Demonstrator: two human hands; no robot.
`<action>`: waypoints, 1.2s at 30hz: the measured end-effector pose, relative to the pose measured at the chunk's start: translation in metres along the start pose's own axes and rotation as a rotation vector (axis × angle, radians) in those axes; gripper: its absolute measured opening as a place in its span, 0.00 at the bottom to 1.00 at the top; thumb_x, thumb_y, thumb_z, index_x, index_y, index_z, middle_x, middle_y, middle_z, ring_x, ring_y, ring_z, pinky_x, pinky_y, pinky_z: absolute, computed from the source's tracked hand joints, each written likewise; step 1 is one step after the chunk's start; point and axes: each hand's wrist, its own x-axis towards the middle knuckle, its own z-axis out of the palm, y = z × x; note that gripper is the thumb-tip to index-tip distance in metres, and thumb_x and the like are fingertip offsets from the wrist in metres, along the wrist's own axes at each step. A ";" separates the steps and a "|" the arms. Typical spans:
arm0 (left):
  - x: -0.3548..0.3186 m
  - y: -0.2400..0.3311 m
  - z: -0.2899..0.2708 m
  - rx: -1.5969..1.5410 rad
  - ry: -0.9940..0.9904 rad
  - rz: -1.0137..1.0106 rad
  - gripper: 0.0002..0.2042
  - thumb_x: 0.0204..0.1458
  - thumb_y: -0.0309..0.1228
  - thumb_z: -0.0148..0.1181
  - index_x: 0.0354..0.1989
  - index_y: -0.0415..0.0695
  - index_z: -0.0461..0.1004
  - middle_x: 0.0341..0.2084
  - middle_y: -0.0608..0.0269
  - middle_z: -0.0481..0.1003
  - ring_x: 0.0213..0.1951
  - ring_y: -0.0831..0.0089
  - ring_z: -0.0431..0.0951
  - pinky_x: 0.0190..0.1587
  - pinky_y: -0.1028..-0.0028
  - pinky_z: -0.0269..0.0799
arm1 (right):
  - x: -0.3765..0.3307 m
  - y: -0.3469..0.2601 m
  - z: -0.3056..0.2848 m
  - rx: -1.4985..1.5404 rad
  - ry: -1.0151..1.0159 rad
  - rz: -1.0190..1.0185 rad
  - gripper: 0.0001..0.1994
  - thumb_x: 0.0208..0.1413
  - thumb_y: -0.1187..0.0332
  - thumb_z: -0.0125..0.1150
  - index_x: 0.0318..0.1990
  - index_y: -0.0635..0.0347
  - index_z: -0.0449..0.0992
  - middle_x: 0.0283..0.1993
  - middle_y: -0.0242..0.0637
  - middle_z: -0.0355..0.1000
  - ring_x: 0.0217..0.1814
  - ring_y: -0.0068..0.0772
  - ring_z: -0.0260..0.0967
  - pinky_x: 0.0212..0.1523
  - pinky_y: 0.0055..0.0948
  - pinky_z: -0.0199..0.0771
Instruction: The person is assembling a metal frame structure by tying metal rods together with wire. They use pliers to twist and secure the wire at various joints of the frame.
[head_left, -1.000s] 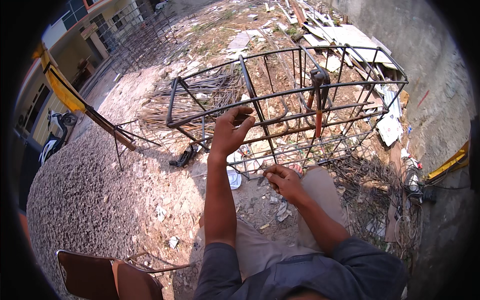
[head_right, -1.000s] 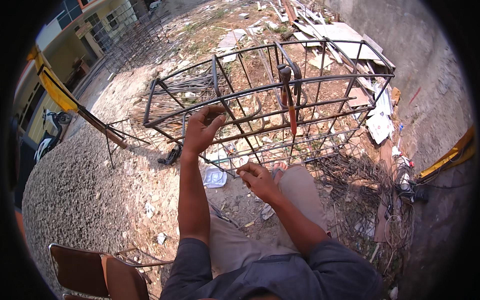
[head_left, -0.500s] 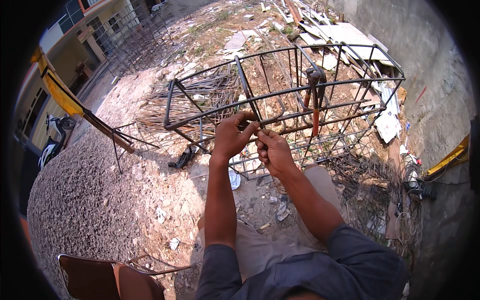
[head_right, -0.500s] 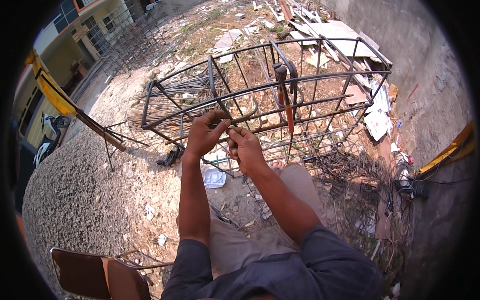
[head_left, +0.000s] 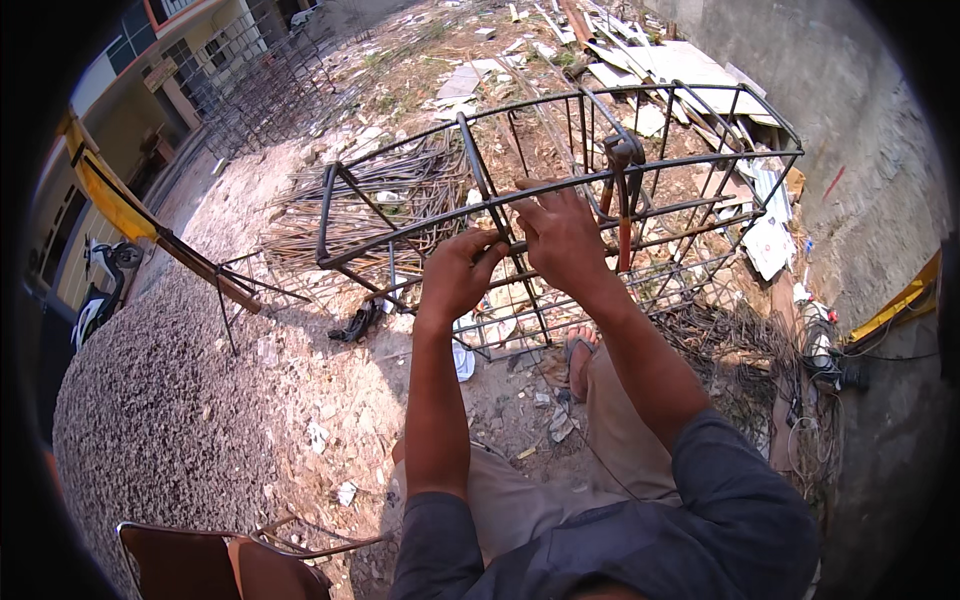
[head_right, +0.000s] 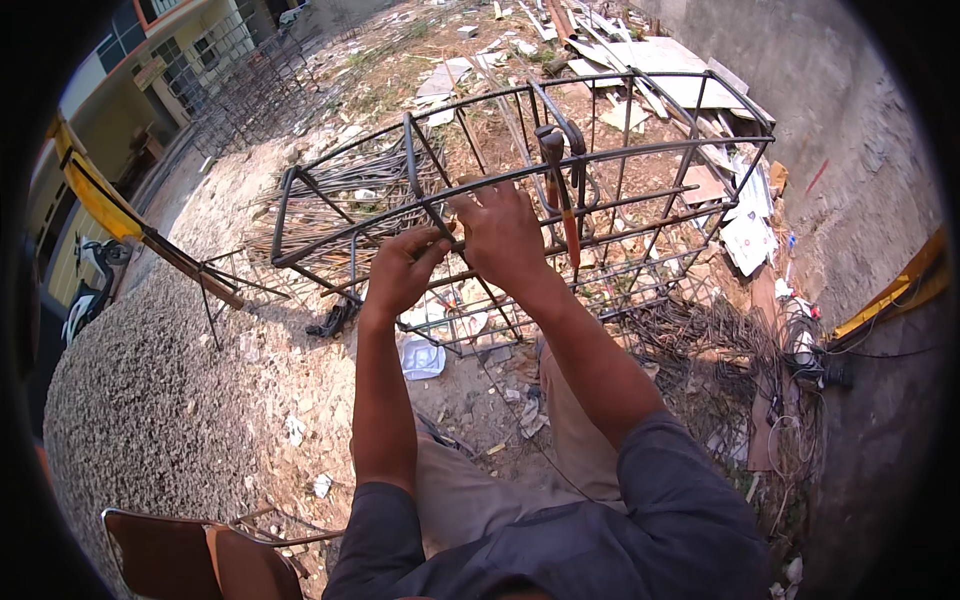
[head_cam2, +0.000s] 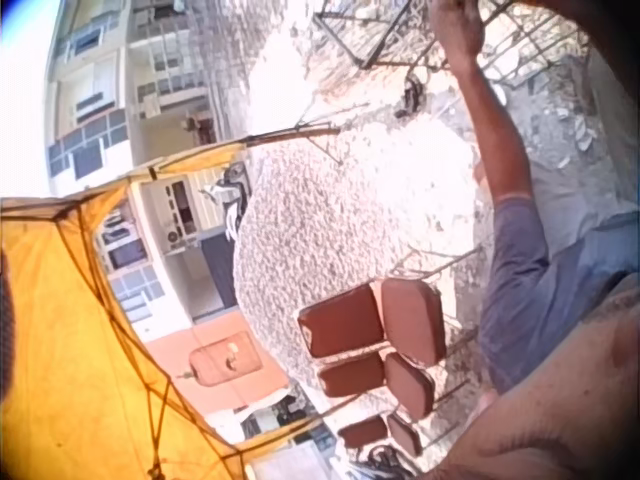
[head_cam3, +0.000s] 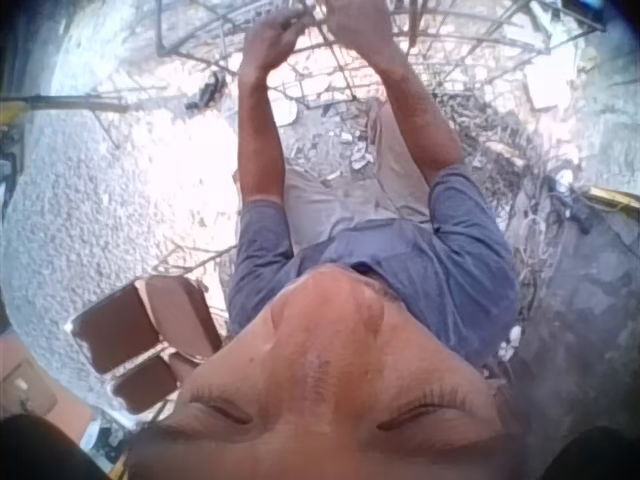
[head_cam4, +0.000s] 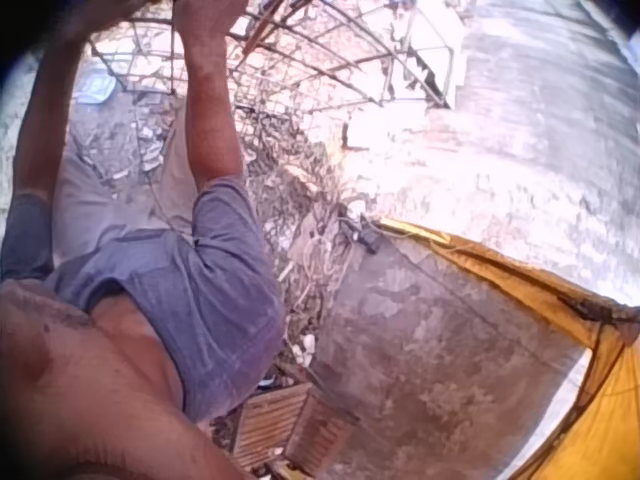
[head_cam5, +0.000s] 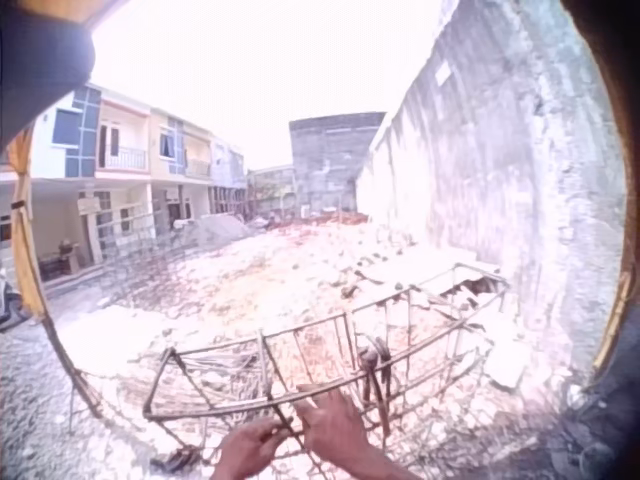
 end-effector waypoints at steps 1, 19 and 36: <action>0.000 -0.001 0.001 -0.016 -0.004 0.007 0.12 0.58 0.38 0.63 0.43 0.45 0.84 0.39 0.57 0.82 0.41 0.53 0.81 0.45 0.62 0.76 | 0.003 0.015 0.013 -0.041 -0.034 -0.058 0.10 0.57 0.67 0.61 0.45 0.51 0.83 0.43 0.41 0.77 0.52 0.47 0.72 0.55 0.43 0.69; -0.009 -0.005 -0.002 -0.057 0.041 0.083 0.12 0.57 0.32 0.67 0.46 0.38 0.82 0.39 0.56 0.81 0.40 0.62 0.82 0.43 0.68 0.75 | 0.020 0.006 -0.013 -0.070 -0.373 0.168 0.11 0.58 0.59 0.64 0.39 0.57 0.82 0.36 0.46 0.79 0.43 0.50 0.76 0.48 0.48 0.73; -0.006 -0.005 0.008 0.053 0.133 0.150 0.10 0.53 0.31 0.68 0.40 0.40 0.84 0.32 0.56 0.75 0.40 0.57 0.75 0.44 0.61 0.70 | -0.075 -0.025 0.000 0.902 0.021 0.620 0.08 0.63 0.67 0.63 0.34 0.61 0.76 0.25 0.30 0.72 0.25 0.19 0.65 0.28 0.26 0.64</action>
